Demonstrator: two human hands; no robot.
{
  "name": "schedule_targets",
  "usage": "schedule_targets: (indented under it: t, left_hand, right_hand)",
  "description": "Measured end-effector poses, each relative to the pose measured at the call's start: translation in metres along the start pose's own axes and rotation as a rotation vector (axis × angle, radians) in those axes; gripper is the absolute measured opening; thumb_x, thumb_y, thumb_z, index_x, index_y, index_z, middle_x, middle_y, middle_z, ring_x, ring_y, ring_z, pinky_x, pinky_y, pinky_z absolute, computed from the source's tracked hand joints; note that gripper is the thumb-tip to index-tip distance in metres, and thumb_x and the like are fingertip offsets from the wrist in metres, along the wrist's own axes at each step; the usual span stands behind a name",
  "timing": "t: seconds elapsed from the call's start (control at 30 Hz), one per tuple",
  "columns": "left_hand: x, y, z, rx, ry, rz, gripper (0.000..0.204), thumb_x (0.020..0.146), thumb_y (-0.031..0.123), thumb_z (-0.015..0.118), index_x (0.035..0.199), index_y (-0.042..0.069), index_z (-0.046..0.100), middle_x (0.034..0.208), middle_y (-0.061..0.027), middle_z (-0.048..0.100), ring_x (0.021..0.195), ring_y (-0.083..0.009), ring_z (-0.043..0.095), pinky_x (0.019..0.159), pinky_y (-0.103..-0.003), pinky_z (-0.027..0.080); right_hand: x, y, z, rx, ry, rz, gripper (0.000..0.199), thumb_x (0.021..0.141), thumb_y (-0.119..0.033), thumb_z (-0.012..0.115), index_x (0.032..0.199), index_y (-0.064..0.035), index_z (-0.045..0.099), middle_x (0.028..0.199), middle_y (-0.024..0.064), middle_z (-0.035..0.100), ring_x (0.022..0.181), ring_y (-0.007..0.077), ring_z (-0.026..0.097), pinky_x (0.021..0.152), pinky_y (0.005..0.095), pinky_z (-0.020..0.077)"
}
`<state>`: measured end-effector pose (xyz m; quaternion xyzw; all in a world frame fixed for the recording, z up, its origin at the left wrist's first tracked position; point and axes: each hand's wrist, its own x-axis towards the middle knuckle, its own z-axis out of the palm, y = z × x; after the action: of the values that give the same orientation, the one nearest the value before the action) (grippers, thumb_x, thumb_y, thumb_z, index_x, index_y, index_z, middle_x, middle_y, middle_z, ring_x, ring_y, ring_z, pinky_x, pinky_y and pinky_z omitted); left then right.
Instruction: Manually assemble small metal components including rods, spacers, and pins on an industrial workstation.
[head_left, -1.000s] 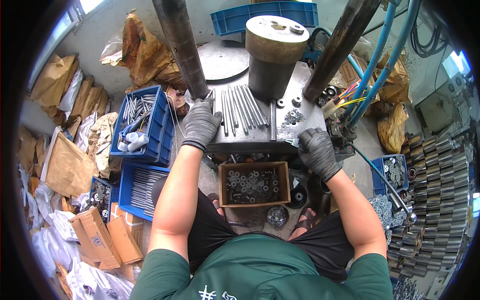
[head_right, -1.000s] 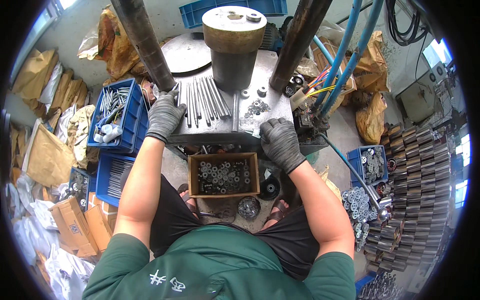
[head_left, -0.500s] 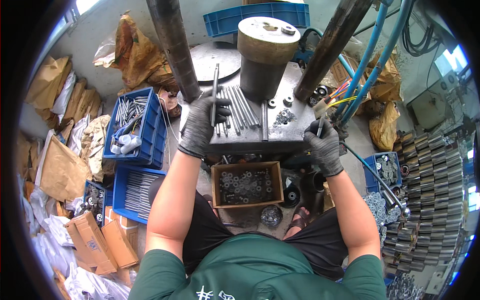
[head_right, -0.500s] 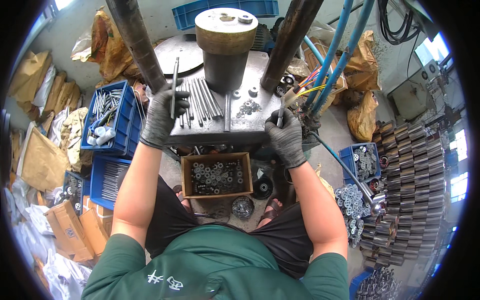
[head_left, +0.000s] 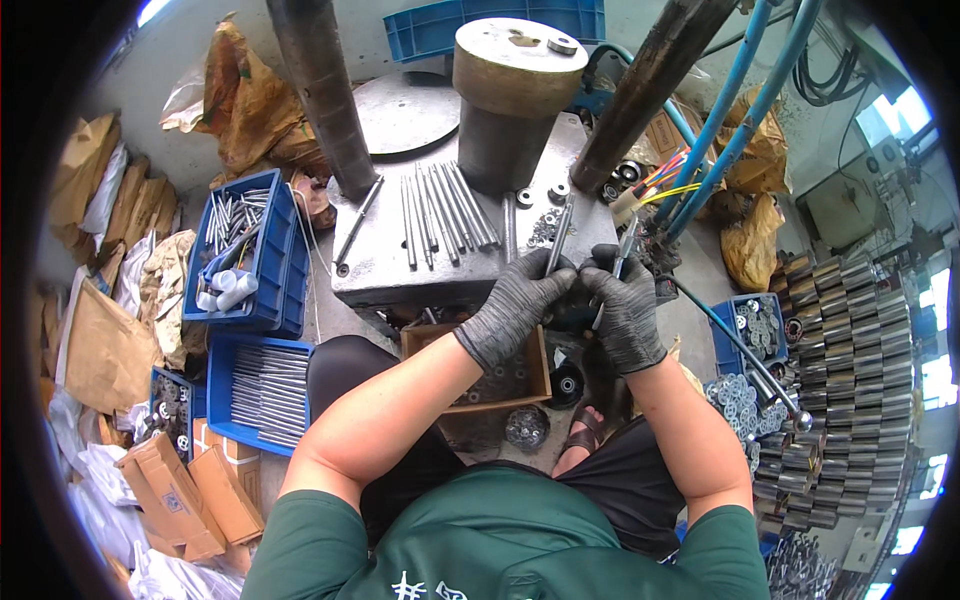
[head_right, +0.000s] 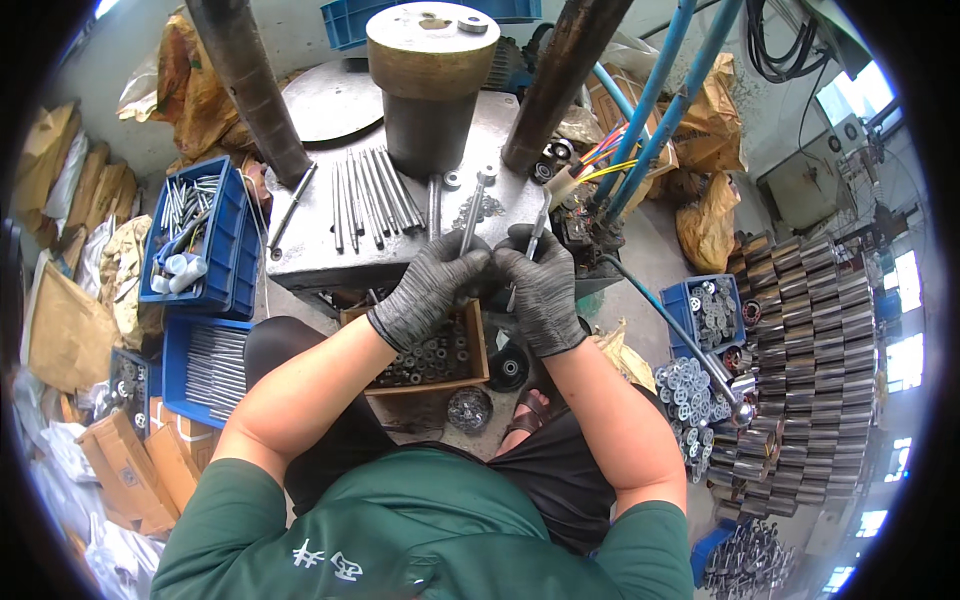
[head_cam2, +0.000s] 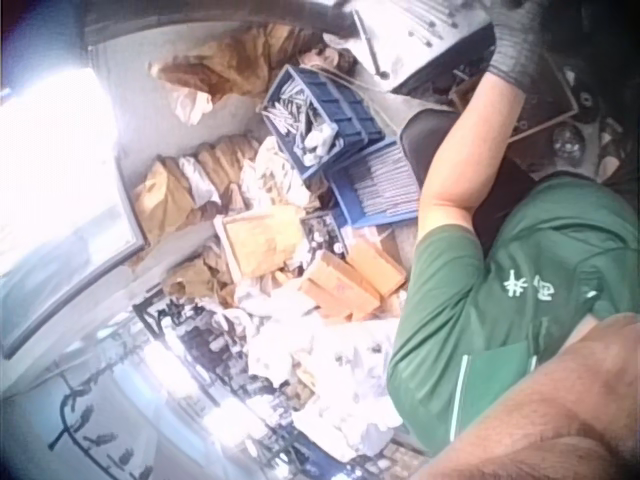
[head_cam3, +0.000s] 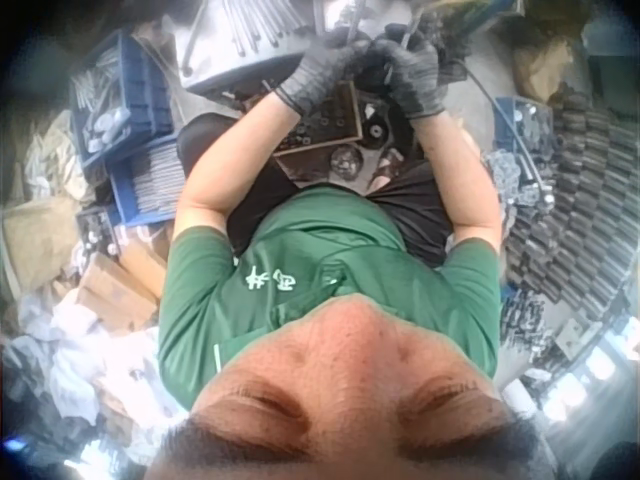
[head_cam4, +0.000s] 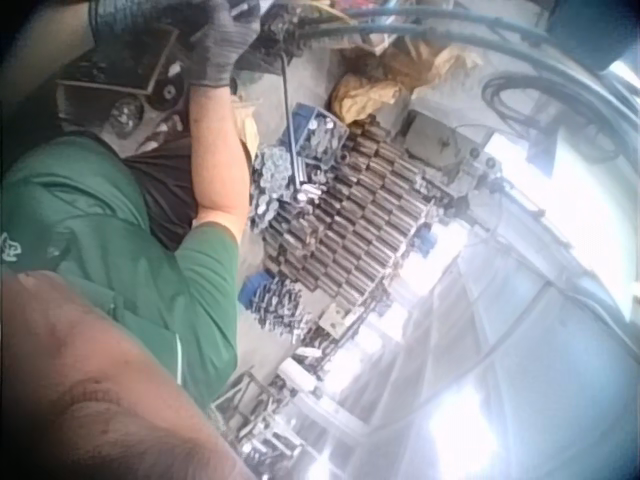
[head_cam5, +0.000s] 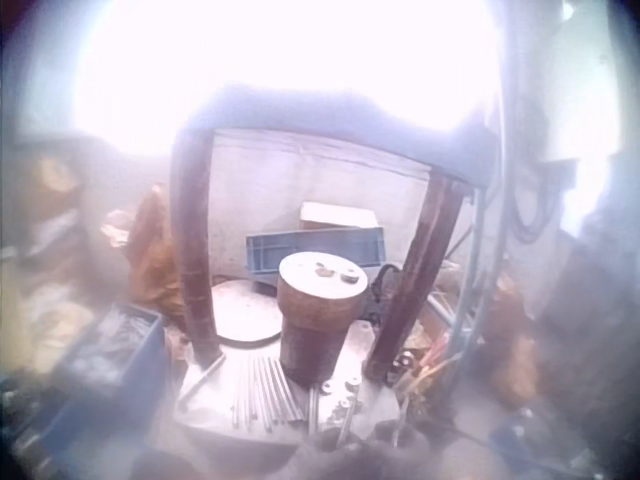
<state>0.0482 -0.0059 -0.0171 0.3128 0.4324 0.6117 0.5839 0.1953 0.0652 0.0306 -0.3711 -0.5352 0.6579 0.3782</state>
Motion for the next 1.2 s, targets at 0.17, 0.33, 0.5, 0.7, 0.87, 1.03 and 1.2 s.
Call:
schedule_targets:
  t: [0.17,0.33,0.5,0.7,0.87,1.03,1.2]
  left_hand:
    - [0.006,0.000,0.001,-0.044,0.036,-0.024,0.014,0.099,0.020,0.061,0.106,0.007,0.061,0.081,-0.0008,0.063,0.060,-0.0068,0.054,0.049,-0.019,0.042]
    - [0.006,0.015,0.000,-0.221,0.144,-0.076,0.016,0.094,0.016,0.062,0.100,0.001,0.064,0.070,-0.0030,0.061,0.052,-0.0100,0.053,0.045,-0.021,0.042]
    - [0.007,0.019,-0.014,-0.349,0.139,-0.097,0.013,0.092,0.010,0.062,0.095,-0.002,0.063,0.074,-0.0085,0.063,0.052,-0.0109,0.053,0.042,-0.021,0.040]
    - [0.005,0.022,-0.017,-0.423,0.145,-0.109,0.007,0.093,0.006,0.060,0.097,0.002,0.056,0.082,-0.0096,0.065,0.055,-0.0105,0.055,0.041,-0.021,0.039]
    - [0.003,0.023,-0.014,-0.438,0.157,-0.102,0.008,0.094,0.006,0.060,0.099,0.005,0.054,0.075,-0.0048,0.057,0.056,-0.0110,0.054,0.041,-0.021,0.038]
    - [0.001,0.024,-0.014,-0.418,0.130,-0.090,0.008,0.096,0.009,0.061,0.100,0.007,0.054,0.073,-0.0023,0.055,0.054,-0.0109,0.053,0.044,-0.022,0.039]
    - [-0.001,0.024,-0.019,-0.194,0.109,-0.080,0.008,0.097,0.012,0.061,0.098,0.006,0.056,0.071,-0.0019,0.056,0.056,-0.0095,0.054,0.046,-0.022,0.041]
  right_hand:
    - [0.002,0.000,-0.013,0.080,-0.078,0.135,0.045,0.086,0.001,0.067,0.129,0.0041,0.053,0.097,0.0081,0.067,0.085,0.0148,0.066,0.077,0.0277,0.0544]
    - [-0.009,-0.030,-0.019,0.009,-0.318,0.178,0.070,0.080,-0.003,0.072,0.144,0.0042,0.044,0.110,0.0100,0.065,0.096,0.0159,0.064,0.084,0.0287,0.0539]
    - [-0.009,-0.022,-0.038,-0.817,-0.301,-0.424,0.072,0.071,0.002,0.069,0.141,-0.0029,0.051,0.113,0.0142,0.063,0.105,0.0297,0.062,0.093,0.0390,0.0516]
    - [-0.012,-0.040,-0.028,-1.200,-0.221,-0.750,0.054,0.065,0.001,0.067,0.118,-0.0062,0.066,0.108,0.0179,0.066,0.100,0.0401,0.060,0.089,0.0479,0.0493]
    - [-0.011,-0.042,-0.026,-1.266,-0.251,-0.816,0.049,0.066,0.001,0.068,0.114,-0.0092,0.069,0.105,0.0148,0.068,0.097,0.0381,0.062,0.087,0.0487,0.0483]
    - [-0.010,-0.042,-0.027,-1.309,-0.269,-0.853,0.055,0.062,0.005,0.068,0.116,-0.0065,0.068,0.105,0.0155,0.068,0.094,0.0386,0.061,0.084,0.0459,0.0507]
    - [-0.008,-0.043,-0.027,-1.354,-0.269,-0.898,0.054,0.062,0.005,0.067,0.114,-0.0064,0.068,0.105,0.0158,0.068,0.093,0.0387,0.061,0.083,0.0474,0.0503]
